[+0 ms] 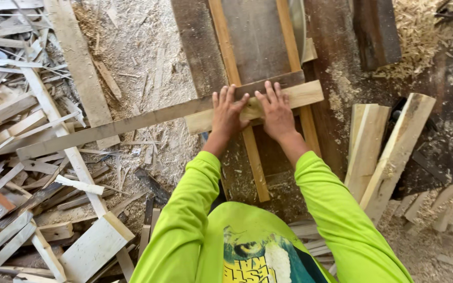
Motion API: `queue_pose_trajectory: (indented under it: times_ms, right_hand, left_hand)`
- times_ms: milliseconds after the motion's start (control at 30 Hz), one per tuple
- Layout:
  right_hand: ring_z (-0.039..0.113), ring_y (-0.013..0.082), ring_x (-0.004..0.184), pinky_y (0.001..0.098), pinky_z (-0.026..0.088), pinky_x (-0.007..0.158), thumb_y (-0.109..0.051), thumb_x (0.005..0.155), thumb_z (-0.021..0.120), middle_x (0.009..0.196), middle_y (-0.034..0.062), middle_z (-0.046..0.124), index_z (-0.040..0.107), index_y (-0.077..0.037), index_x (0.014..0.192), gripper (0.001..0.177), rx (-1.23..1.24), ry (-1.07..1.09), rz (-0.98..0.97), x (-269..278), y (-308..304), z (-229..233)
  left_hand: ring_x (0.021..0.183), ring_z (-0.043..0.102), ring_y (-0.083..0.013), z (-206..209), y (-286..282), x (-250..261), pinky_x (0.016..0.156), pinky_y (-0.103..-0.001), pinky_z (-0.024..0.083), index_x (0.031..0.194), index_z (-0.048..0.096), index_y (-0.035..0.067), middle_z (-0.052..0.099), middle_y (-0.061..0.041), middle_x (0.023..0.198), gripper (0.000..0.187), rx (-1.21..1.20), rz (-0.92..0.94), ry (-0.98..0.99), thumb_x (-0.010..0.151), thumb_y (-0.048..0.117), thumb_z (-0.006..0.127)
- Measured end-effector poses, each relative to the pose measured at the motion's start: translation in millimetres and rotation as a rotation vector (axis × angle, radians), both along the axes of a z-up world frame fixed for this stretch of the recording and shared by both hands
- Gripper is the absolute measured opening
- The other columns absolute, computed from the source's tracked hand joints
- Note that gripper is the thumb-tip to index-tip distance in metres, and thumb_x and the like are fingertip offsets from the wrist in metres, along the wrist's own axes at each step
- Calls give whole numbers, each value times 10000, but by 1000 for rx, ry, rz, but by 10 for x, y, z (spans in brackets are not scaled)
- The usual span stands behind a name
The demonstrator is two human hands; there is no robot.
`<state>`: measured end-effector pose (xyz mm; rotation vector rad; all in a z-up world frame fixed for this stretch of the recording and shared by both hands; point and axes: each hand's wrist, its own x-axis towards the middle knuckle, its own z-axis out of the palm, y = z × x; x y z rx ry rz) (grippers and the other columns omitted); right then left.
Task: The person measures and marks a piece of wood, uses a hammer to attach it to a larger wooden frame, and then cleans up wood scraps by picking them up by hand.
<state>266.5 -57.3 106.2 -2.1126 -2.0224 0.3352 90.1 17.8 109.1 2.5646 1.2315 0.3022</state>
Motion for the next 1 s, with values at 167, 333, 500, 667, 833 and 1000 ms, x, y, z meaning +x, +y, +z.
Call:
queue_pose_trajectory:
  times_ms: [167,333,500,667,833,1000]
  right_hand:
    - [220,418,1540,593,240,1219,-91,817,783,1665,176,263,509,-171,1485,726,-33,61,-19,41,304,-70]
    - [197,403,1549,586,226,1228,-102,836,781,1676,169,240,510,-174,1492,713,-25,79,-25,132,623,-85]
    - [192,401,1553,581,222,1233,-99,831,792,1680,172,233,510,-177,1505,734,-27,72,-18,151,803,-152]
    - [198,414,1543,592,229,1225,-135,820,819,1672,180,242,511,-172,1494,742,-36,106,-13,178,892,-162]
    - [210,413,1542,597,232,1220,-129,813,827,1668,179,255,513,-174,1497,753,-35,94,-9,189,982,-143]
    - [211,424,1536,594,241,1217,-131,811,830,1667,194,252,513,-167,1495,755,-44,102,-3,178,1005,-157]
  left_hand:
    - [1399,373,-380,-85,306,37,1162,-630,237,1335,675,253,440,-179,1460,817,-63,-7,57,592,497,913]
    - [1400,375,-367,-34,600,140,1158,-605,240,1348,691,261,445,-168,1460,797,-7,0,99,595,423,894]
    - [1403,371,-356,-17,775,153,1174,-607,226,1351,685,271,449,-156,1458,783,-31,2,119,620,448,902]
    - [1399,364,-369,-13,869,160,1169,-597,224,1359,682,265,445,-166,1454,804,-23,-8,110,613,463,910]
    - [1396,361,-372,-7,947,168,1155,-595,230,1355,685,260,448,-172,1446,810,-8,-7,101,605,462,912]
    - [1386,367,-367,-36,976,145,1155,-601,227,1348,689,265,451,-167,1433,808,-7,-11,90,593,450,908]
